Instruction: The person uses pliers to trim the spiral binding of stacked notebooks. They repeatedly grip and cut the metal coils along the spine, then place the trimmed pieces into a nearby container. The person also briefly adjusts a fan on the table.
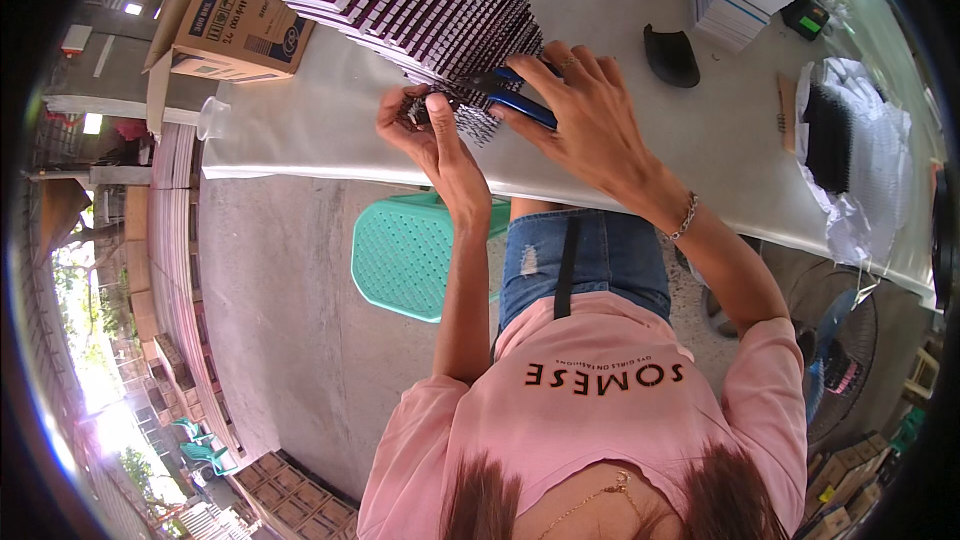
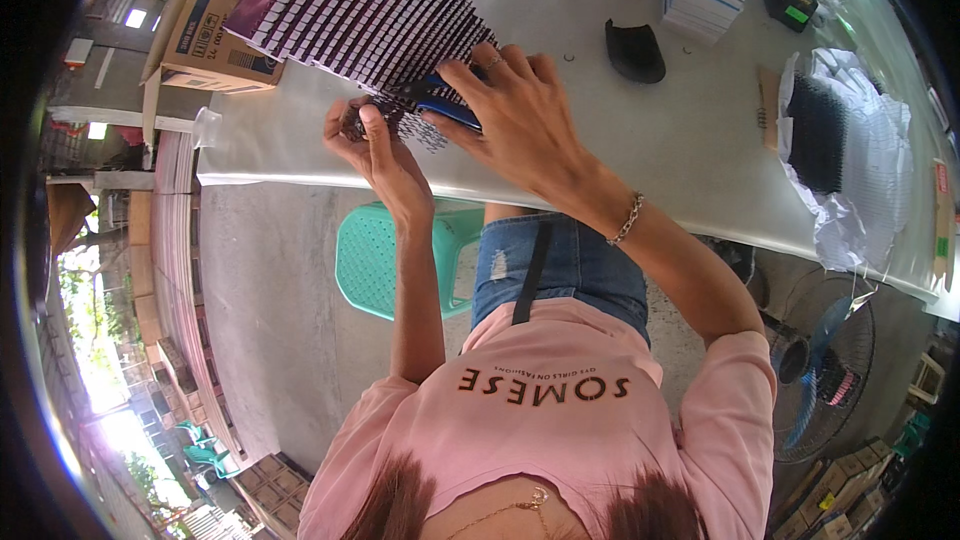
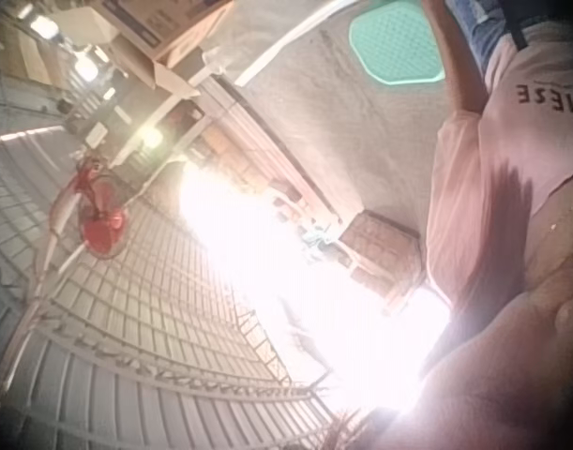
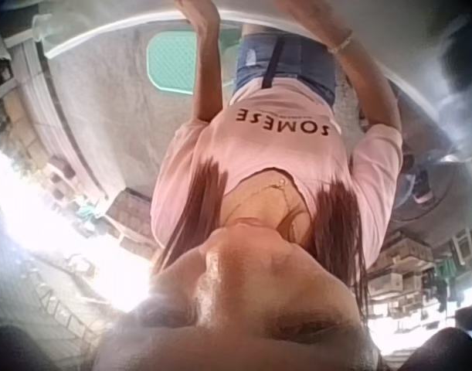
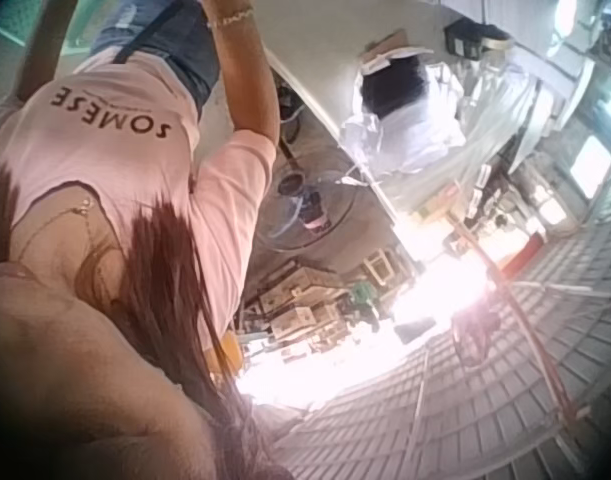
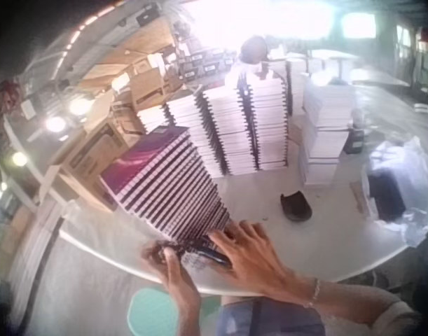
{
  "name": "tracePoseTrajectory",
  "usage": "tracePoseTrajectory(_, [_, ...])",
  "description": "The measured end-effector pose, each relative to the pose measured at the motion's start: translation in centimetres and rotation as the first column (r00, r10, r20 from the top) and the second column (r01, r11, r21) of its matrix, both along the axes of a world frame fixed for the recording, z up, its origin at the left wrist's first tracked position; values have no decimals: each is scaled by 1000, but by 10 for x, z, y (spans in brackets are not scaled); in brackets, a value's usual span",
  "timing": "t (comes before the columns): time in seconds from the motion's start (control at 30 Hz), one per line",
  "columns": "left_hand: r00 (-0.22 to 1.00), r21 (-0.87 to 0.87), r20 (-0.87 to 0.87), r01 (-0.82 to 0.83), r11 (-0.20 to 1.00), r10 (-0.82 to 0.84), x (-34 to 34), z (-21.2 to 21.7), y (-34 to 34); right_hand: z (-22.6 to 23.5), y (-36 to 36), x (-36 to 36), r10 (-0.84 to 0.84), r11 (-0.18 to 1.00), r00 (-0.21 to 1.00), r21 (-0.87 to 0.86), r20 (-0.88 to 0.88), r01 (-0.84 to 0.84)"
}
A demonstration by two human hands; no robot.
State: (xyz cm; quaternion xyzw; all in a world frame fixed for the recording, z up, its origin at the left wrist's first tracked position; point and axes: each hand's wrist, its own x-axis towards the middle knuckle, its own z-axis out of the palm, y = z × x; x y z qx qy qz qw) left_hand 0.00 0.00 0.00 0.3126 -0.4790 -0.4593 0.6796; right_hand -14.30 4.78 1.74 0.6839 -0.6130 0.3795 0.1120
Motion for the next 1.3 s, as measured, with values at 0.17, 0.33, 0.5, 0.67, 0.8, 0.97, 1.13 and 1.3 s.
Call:
tracePoseTrajectory(0.17, [987, 15, 156, 26, 1000, -28, 0, 3, 4, 3, -3, 1, 15, 1000, 1000, -10, -20, -15])
tracePoseTrajectory(0.33, [960, -45, 277, -13, 999, 25, 5, 1, 3, 1, -5, 6, 80, 994, 993, 67, 82, -85])
tracePoseTrajectory(0.5, [956, -43, 290, -30, 999, 41, 5, 2, 3, 0, -2, 9, 88, 993, 989, 61, 122, -96])
tracePoseTrajectory(0.67, [970, 9, 245, 0, 1000, -3, 6, -1, 2, 4, 7, 9, 46, 993, 992, 102, 118, -58])
tracePoseTrajectory(0.8, [1000, 70, 13, 11, 997, -12, 4, -2, 0, -4, 3, 4, 1, 1000, 999, 6, 39, -1])
tracePoseTrajectory(0.97, [996, 35, -68, 53, 998, -50, 1, 2, 2, -14, 3, 5, -20, 1000, 1000, -16, 7, 21])
tracePoseTrajectory(1.13, [982, 52, 187, 25, 998, -34, 4, 1, 7, -9, -2, 7, -1, 999, 1000, -39, -11, 0])
tracePoseTrajectory(1.3, [966, 44, 256, 21, 999, -32, 8, -4, 4, -10, -4, 9, 67, 988, 992, 128, 103, -80])
